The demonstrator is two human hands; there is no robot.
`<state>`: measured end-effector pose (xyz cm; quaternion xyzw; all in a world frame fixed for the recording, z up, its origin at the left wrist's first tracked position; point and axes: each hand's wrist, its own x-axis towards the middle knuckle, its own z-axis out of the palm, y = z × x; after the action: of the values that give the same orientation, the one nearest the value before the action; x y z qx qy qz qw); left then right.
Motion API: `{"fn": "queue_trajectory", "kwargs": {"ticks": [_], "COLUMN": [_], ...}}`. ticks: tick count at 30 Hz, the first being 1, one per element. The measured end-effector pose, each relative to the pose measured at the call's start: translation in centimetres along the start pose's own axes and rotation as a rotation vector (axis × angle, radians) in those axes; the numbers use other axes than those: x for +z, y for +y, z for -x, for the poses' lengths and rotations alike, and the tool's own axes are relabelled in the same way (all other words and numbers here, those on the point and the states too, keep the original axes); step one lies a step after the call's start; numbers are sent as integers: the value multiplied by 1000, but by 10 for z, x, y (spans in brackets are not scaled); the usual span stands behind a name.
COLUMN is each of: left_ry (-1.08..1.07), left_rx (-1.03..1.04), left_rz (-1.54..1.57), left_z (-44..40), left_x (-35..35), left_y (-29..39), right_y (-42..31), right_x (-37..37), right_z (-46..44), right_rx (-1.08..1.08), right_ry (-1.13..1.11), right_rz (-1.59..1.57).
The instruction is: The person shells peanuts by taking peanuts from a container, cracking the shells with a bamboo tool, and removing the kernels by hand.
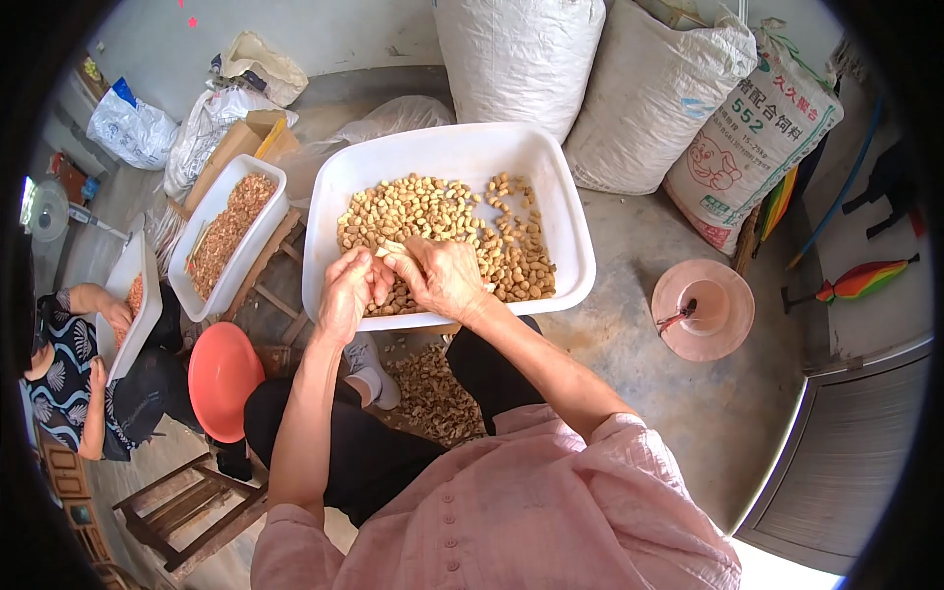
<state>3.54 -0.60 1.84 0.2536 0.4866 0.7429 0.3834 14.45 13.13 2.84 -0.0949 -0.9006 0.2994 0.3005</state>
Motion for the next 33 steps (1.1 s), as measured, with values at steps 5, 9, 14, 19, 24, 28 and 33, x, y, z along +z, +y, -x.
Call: {"fn": "queue_trajectory", "kwargs": {"ticks": [5,9,14,19,24,28,33], "left_ry": [-22,-51,-84,-77,-97,-141,-141], "left_rx": [-43,-64,-76,-55,-59,-85,-91], "left_rz": [-5,94,130,26,-132,-266,-293], "left_z": [0,0,2,2,1,2,5], "left_x": [0,1,-3,-6,-16,-27,-29], "left_y": [-2,-2,-1,6,10,17,20], "right_y": [0,0,-3,-3,-3,5,4], "right_x": [3,3,0,1,-2,4,5], "right_z": [-1,-1,0,0,1,2,2], "right_rx": [-49,-69,-115,-173,-153,-193,-222], "right_ry": [-42,-54,-55,12,-113,-148,-182], "right_rz": [5,11,31,20,21,-15,0]}}
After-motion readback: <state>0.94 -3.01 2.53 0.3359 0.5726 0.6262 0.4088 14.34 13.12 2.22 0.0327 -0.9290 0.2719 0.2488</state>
